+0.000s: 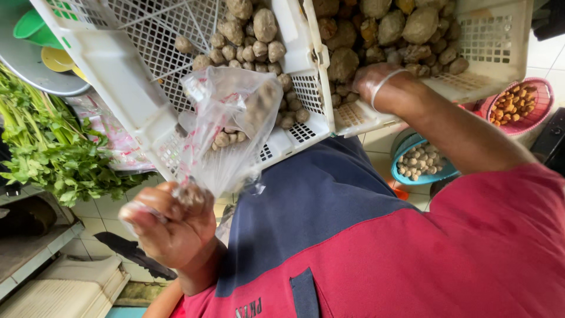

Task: The person holds open a clear plastic bag and picks round meatballs one at a time from a white plastic crate, placing them into the bag. They occasionally reach deeper into the crate for more meatballs and continue filling the bag throughout the clip.

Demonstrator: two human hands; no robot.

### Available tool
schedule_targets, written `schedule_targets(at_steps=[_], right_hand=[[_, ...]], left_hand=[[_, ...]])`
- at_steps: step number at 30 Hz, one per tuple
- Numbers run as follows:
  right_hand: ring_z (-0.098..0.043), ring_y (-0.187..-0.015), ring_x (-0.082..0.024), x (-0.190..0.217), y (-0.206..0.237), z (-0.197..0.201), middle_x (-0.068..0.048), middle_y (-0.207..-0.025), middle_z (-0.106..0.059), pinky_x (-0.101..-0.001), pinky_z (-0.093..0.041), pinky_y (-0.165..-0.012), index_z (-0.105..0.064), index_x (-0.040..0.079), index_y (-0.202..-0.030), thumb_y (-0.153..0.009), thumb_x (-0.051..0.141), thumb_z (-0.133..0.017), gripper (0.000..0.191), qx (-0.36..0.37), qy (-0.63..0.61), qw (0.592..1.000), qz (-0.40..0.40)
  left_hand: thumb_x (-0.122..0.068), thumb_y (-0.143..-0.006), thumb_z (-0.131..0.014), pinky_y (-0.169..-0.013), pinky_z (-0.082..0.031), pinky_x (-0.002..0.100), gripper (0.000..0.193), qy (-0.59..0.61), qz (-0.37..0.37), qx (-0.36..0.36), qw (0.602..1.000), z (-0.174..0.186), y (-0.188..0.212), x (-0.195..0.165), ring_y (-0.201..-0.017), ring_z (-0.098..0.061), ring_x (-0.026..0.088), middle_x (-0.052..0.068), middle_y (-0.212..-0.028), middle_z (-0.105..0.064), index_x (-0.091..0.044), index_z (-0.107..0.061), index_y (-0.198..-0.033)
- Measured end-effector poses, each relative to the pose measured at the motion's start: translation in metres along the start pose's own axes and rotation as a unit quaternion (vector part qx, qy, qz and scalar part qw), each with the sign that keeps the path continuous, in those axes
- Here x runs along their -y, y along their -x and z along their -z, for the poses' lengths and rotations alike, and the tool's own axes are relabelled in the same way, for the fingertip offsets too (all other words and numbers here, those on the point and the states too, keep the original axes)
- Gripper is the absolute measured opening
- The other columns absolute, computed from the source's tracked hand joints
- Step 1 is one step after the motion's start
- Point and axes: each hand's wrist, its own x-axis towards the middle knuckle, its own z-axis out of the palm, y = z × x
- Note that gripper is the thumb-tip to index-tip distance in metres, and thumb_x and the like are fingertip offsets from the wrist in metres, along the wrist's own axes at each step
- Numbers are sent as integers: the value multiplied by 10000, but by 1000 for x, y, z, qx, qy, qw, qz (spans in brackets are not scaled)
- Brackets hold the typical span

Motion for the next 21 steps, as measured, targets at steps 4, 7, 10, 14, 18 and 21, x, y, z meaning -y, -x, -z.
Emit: schedule_targets(at_steps=[4,7,10,14,18,21], right_hand=[[-694,-1077,-383,-7,-11,-10,-170,-1160,-731,-482,-570,-909,-750,114,-1138,-922,108,-597,265,6,37,998,42],[-684,-1060,-401,-4,-19,-17,-187,-1157,-721,-498,-561,-881,-717,122,-1213,-859,71,-596,377,40,24,999,24],[-675,-1073,-396,-5,-17,-16,-175,-1169,-723,-495,-550,-896,-711,120,-1204,-863,87,-592,363,36,-20,999,-3],[-672,-1063,-379,-16,-1,-4,-173,-1160,-721,-479,-535,-915,-699,102,-1187,-960,227,-587,282,-8,-137,990,-38],[-665,-1052,-408,-13,23,7,-193,-1170,-719,-495,-522,-931,-668,63,-1228,-1105,348,-511,348,-71,-155,978,-120],[-630,-1047,-436,6,29,29,-214,-1193,-681,-525,-495,-899,-677,108,-1269,-1020,354,-576,365,-74,-41,992,-98]], left_hand=[[-503,-1183,-481,-603,-307,278,584,-17,50,95,994,60,29,1,-625,-309,118,10,-761,-329,-79,-430,-785],[-467,-1137,-485,-581,-311,344,521,-22,48,67,996,103,39,10,-607,-345,160,42,-763,-351,-50,-449,-826],[-445,-1055,-534,-580,-326,367,475,-39,54,124,990,134,43,17,-623,-386,194,100,-805,-404,-27,-488,-834],[-430,-1107,-532,-636,-310,347,481,-21,66,185,980,152,50,34,-690,-385,179,61,-780,-452,-16,-537,-863],[-446,-1107,-516,-635,-305,340,507,-125,58,194,971,157,64,37,-689,-387,174,68,-771,-482,-13,-550,-846],[-474,-1097,-485,-621,-328,323,538,-231,28,219,948,154,52,37,-668,-429,170,71,-759,-524,-26,-550,-807]])
